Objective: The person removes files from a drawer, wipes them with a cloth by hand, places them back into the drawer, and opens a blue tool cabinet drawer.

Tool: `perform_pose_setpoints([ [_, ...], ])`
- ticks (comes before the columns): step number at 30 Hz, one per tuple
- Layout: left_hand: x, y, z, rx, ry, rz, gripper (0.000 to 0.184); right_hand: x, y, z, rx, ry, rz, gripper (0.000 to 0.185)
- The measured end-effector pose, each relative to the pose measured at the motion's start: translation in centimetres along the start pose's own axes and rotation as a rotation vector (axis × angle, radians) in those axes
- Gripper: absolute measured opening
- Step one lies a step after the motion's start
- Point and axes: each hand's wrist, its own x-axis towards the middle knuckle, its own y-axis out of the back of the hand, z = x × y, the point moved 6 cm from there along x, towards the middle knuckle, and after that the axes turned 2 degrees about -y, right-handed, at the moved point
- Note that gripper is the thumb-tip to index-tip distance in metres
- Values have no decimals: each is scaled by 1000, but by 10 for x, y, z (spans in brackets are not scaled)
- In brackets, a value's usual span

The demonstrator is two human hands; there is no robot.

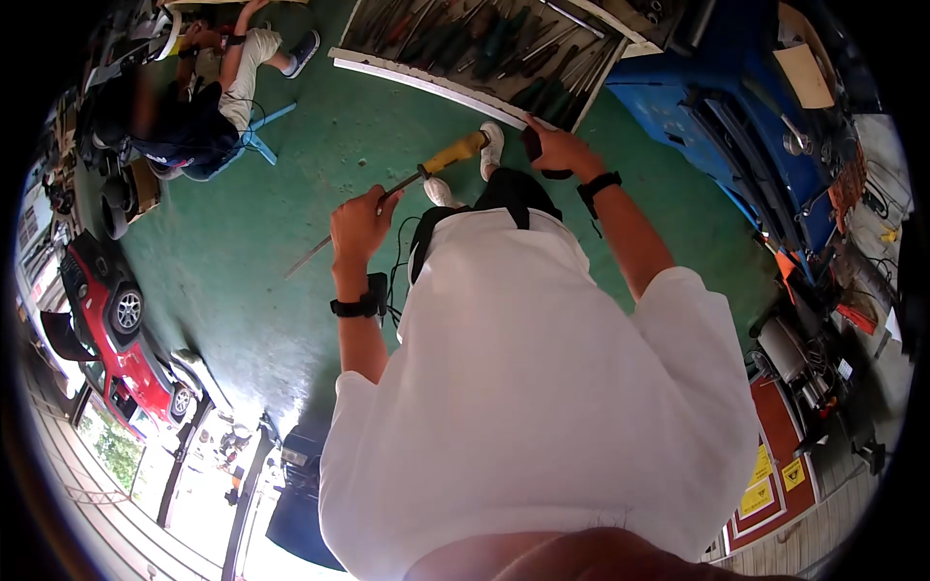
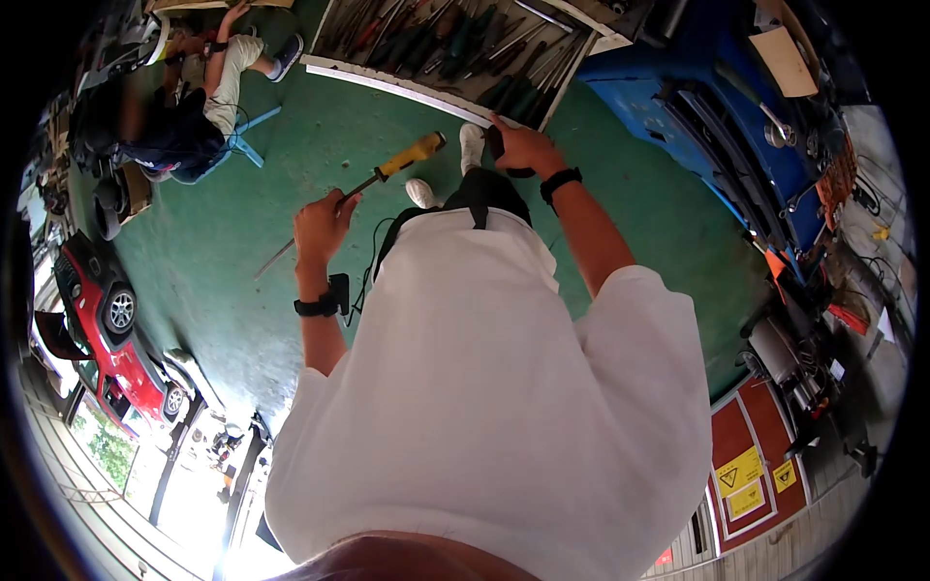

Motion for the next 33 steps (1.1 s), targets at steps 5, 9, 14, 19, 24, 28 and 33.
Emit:
perform_pose_setpoints([
  [5,10,0,4,-4,36,-66,38,-10,12,-10,-245,-91,51,109],
  [9,19,0,13,0,-21,-32,39,0,16,3,-267,-209,-15,103],
  [14,25,2,31,-61,-75,-35,39,-1,17,6,-47,4,6,105],
  [19,20,-2,39,-52,-114,-41,38,-30,42,-1,699,156,107,96],
  [24,18,-14,33,-41,-129,-100,40,-44,61,-45,1671,80,-70,63],
  [28,11,-12,33,-4,-103,-118,39,-28,71,-122,986,363,-295,57],
  [33,4,-2,11,52,6,23,40,-31,73,-178,205,562,-95,65],
])
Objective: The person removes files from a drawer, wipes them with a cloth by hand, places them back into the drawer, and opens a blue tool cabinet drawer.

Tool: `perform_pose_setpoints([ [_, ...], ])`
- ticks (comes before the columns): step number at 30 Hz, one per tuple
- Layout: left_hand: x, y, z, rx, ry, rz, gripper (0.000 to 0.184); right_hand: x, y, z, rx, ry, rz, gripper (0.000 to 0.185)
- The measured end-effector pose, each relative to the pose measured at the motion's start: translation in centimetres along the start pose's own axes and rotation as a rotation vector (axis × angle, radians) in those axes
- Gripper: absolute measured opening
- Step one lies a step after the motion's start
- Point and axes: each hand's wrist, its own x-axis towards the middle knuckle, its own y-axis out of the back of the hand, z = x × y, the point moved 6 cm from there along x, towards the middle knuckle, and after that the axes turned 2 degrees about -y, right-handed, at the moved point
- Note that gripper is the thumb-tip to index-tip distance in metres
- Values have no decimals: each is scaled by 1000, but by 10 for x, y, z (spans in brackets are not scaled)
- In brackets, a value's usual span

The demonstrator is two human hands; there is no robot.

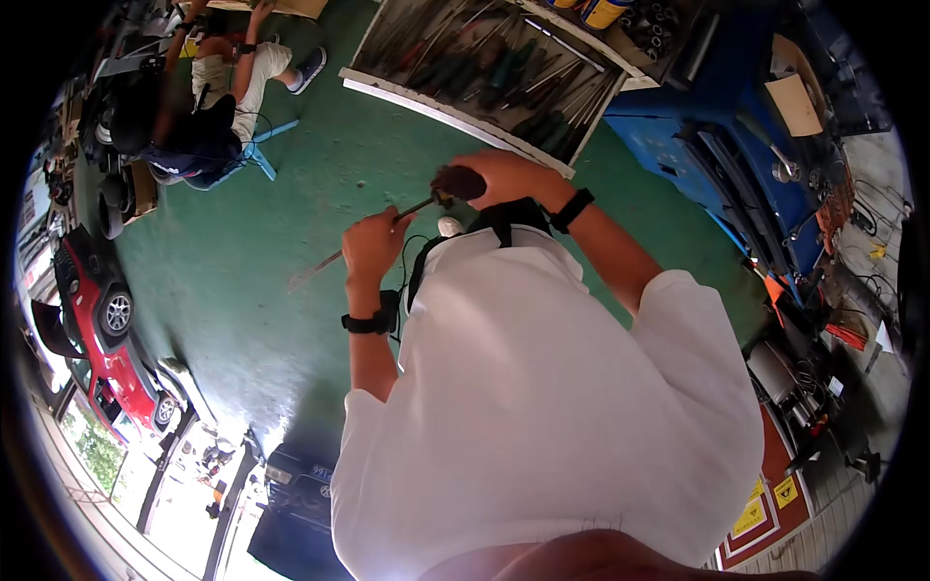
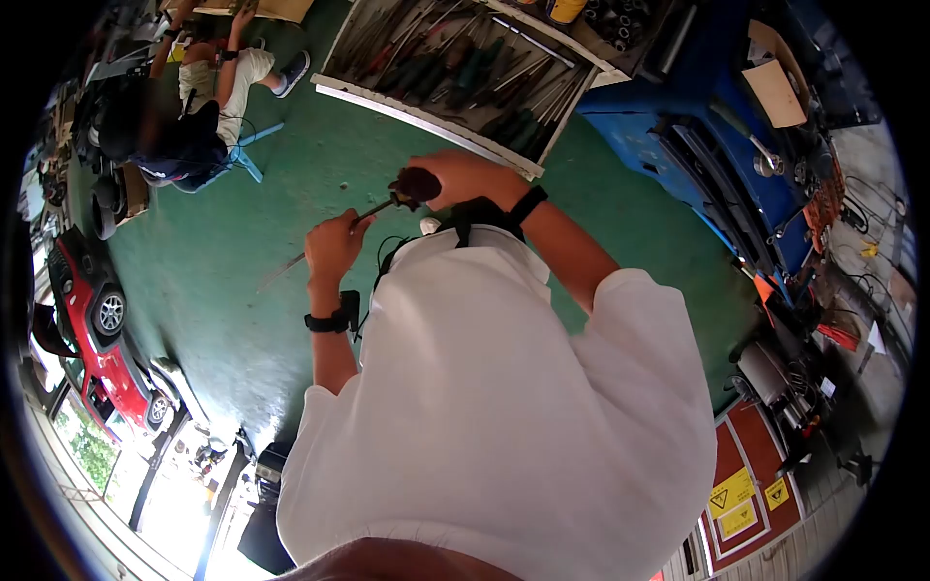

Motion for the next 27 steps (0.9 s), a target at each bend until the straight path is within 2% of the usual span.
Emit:
perform_pose_setpoints([
  [1,-3,2,-1,-7,4,1,40,0,-4,5,-5,-3,-6,65],
  [3,-7,9,-4,15,52,8,40,-4,6,4,-120,196,205,66],
  [4,-9,11,-4,12,61,10,40,-5,8,6,-121,201,196,66],
  [7,-8,21,0,13,34,37,38,-10,18,19,-47,162,196,66],
  [10,-7,22,2,29,42,-20,37,-22,24,36,15,97,193,57],
  [13,-2,22,-2,-12,5,13,37,-32,34,40,55,19,301,50],
  [15,4,24,1,-57,-58,49,38,-36,35,28,-188,37,331,51],
  [16,9,24,6,-55,-73,42,38,-37,32,21,-183,26,342,51],
  [18,22,19,19,-3,-110,-25,38,-35,23,-6,-354,140,375,57],
  [22,38,14,45,96,-233,-50,38,-39,-10,-17,-334,202,438,63],
  [24,41,21,55,138,-294,-38,37,-49,-7,-1,-106,115,457,65],
  [27,47,35,74,34,-382,-62,36,-83,13,-1,-249,105,482,67],
])
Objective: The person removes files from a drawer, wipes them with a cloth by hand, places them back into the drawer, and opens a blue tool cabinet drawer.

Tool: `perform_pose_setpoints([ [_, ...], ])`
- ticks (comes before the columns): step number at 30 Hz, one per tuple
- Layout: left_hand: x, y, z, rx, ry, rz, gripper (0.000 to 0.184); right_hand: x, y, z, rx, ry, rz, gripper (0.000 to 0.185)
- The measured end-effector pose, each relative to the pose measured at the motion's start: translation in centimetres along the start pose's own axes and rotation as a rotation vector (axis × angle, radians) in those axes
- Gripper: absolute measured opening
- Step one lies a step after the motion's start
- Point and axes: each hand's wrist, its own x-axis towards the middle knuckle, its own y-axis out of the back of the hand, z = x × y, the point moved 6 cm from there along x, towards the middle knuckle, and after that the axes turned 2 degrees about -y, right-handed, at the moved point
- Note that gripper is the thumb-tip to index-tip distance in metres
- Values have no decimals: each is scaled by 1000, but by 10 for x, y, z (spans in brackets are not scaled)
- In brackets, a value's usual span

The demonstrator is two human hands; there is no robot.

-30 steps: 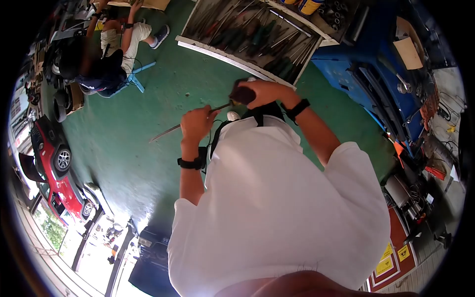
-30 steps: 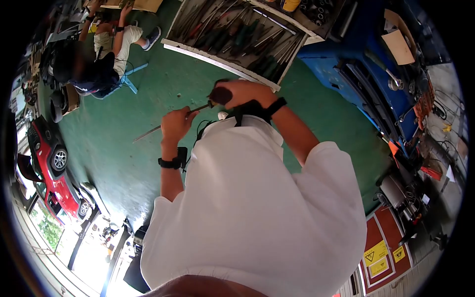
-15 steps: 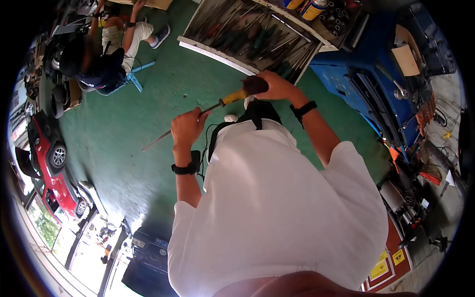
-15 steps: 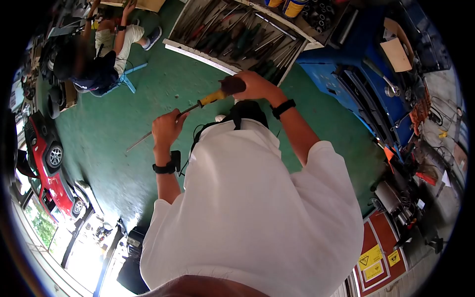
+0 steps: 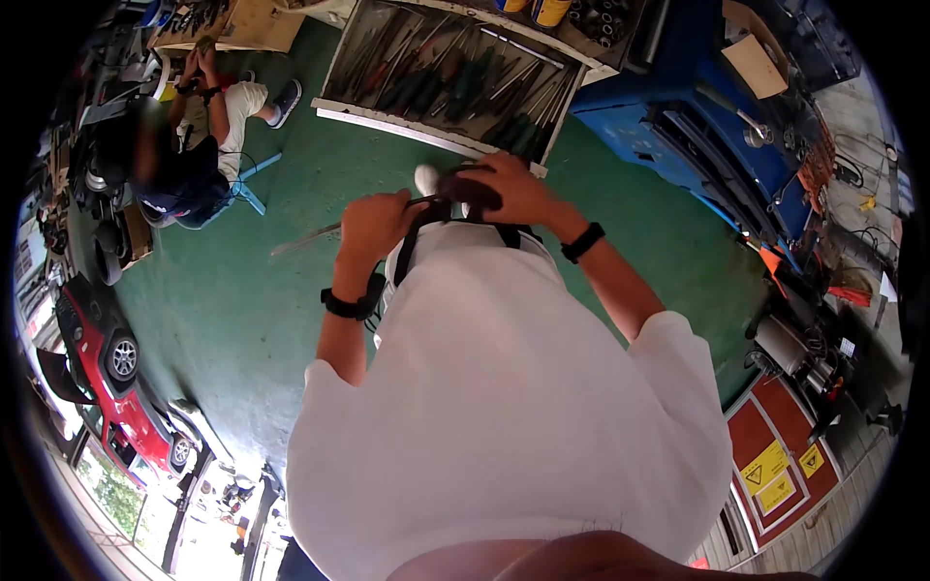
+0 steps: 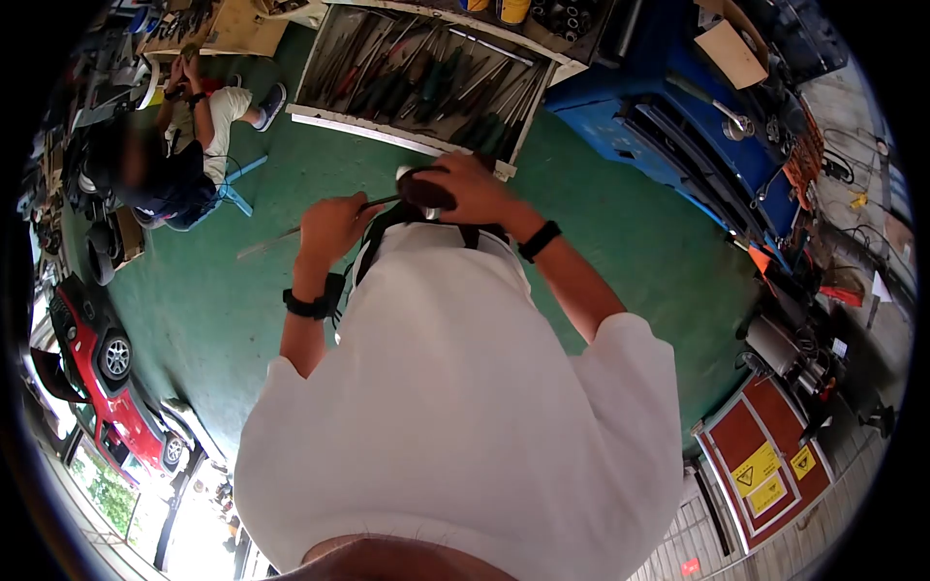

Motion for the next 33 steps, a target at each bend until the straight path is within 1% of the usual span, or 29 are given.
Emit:
perform_pose_setpoints([
  [1,4,1,2,6,-9,-5,36,-7,13,0,-44,-51,41,60],
  [2,10,3,6,-11,-66,-12,35,-15,24,2,-45,-61,60,60],
  [4,20,9,8,-13,-166,-26,35,-35,45,18,-110,-205,87,50],
  [6,30,19,-1,-20,-221,28,36,-64,73,39,-188,-364,99,40],
  [7,35,27,-8,-11,-262,11,36,-81,79,44,-184,-397,128,40],
  [9,49,47,-22,0,-262,18,37,-114,98,57,-90,-549,267,40],
  [10,55,56,-23,-4,-277,27,37,-123,97,59,-104,-555,277,40],
  [12,65,69,-26,-149,-231,-20,38,-149,77,83,851,-714,660,36],
  [13,71,72,-20,-239,-282,-27,37,-143,72,79,846,-710,667,36],
  [14,76,71,-14,-236,-290,-25,37,-138,62,79,1235,-654,870,39],
  [15,81,67,-2,-351,-358,-67,34,-131,51,75,1627,-563,1067,42],
  [16,86,62,12,-466,-427,-110,31,-120,52,61,1625,-555,1076,42],
  [17,90,58,26,-478,-506,-99,30,-104,50,42,1784,-520,952,46],
  [18,97,58,36,-475,-517,-102,30,-94,47,28,1935,-482,819,51],
  [19,101,54,51,-472,-572,-199,31,-88,40,31,2000,-452,776,67],
  [20,104,48,63,-474,-628,-295,32,-91,37,34,1991,-455,785,67],
  [21,109,38,66,-475,-627,-298,32,-62,56,-6,2057,-285,682,72],
  [22,109,27,68,-591,-688,-266,34,-43,66,-36,2120,-117,576,78],
  [23,107,23,68,-708,-749,-226,36,-39,64,-41,2128,-124,576,78],
  [24,106,26,68,-708,-749,-228,36,-34,74,-49,2146,110,553,82],
  [26,110,20,62,-803,-501,-449,45,-33,89,-62,2146,346,537,85],
  [27,115,21,57,-744,-441,-501,49,-35,91,-54,2034,92,750,83],
  [28,116,27,55,-745,-445,-504,49,-42,91,-44,1892,-157,945,80],
  [29,118,36,55,-718,-467,-473,48,-50,84,-29,1930,-150,924,73],
  [30,118,41,53,-694,-486,-439,48,-53,88,-30,1927,-154,921,73],
  [32,116,44,46,-717,-491,-406,48,-63,98,-27,1668,-295,1023,66],
  [33,114,46,44,-735,-499,-379,48,-61,101,-32,1669,-298,1020,66],
])
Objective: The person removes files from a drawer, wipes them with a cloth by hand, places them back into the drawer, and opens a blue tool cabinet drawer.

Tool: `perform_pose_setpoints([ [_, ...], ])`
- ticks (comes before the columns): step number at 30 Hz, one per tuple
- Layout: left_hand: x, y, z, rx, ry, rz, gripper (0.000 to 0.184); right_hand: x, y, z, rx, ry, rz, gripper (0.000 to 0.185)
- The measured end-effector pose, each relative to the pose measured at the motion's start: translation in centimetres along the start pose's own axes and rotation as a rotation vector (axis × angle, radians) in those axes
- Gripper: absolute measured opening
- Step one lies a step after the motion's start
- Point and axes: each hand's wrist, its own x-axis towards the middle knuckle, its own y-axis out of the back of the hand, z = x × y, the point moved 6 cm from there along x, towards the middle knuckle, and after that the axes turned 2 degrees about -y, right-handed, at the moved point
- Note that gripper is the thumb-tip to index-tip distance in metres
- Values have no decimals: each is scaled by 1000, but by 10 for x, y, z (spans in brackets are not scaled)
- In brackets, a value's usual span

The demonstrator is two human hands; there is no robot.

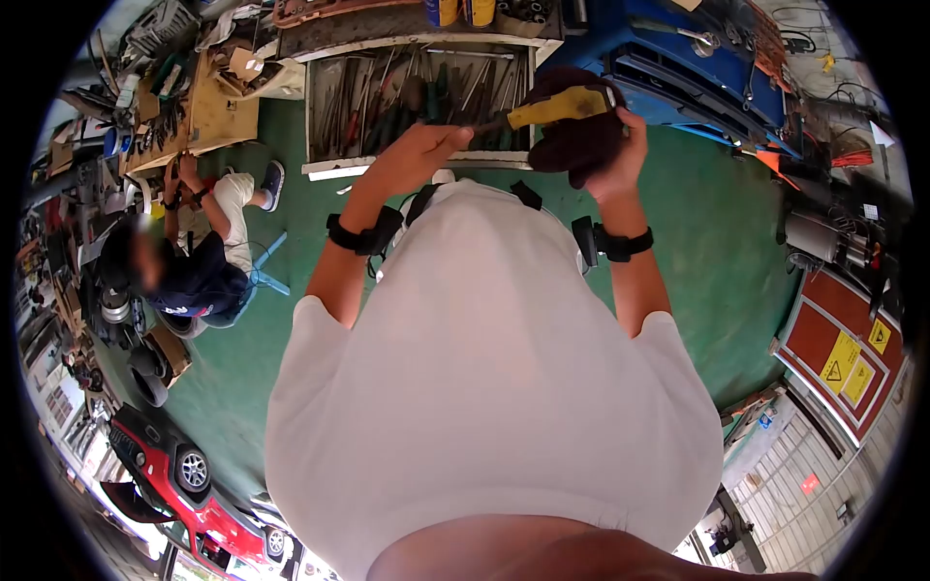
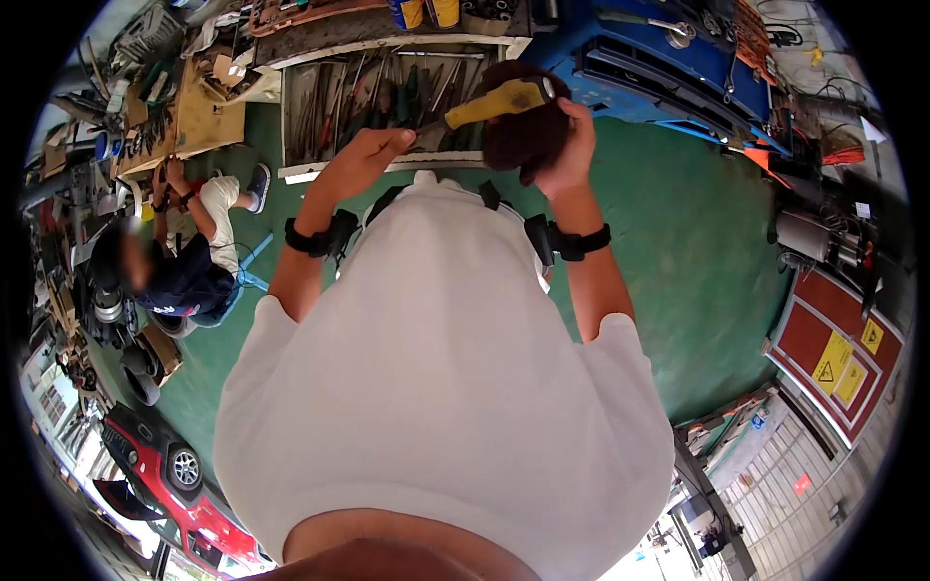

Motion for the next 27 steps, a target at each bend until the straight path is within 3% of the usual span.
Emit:
perform_pose_setpoints([
  [5,-13,2,-6,34,66,58,48,-13,-24,-13,32,176,253,66],
  [9,-23,3,1,55,94,123,51,-2,-17,-20,-48,286,148,55],
  [11,-25,0,-3,62,103,132,51,0,-34,-26,-1129,620,103,43],
  [12,-26,-2,-6,72,116,139,51,-10,-57,-26,-1511,886,90,39],
  [13,-26,-6,-8,71,111,139,51,-9,-59,-24,-1514,890,92,39],
  [15,-21,-14,-12,67,120,177,49,-5,-65,-5,-2064,955,74,42],
  [17,-11,-28,-16,68,117,153,46,-4,-59,24,-2099,884,-2,46],
  [19,-9,-40,-21,64,114,132,44,-6,-58,53,-2086,677,-270,46],
  [21,-15,-36,-19,96,-12,177,38,-6,-48,49,-2061,662,-296,47],
  [23,-24,-34,-17,127,-21,158,36,-12,-39,49,-2280,608,-351,54],
  [27,-27,-32,-3,220,-43,147,34,-19,-33,24,-2213,645,-271,53],
])
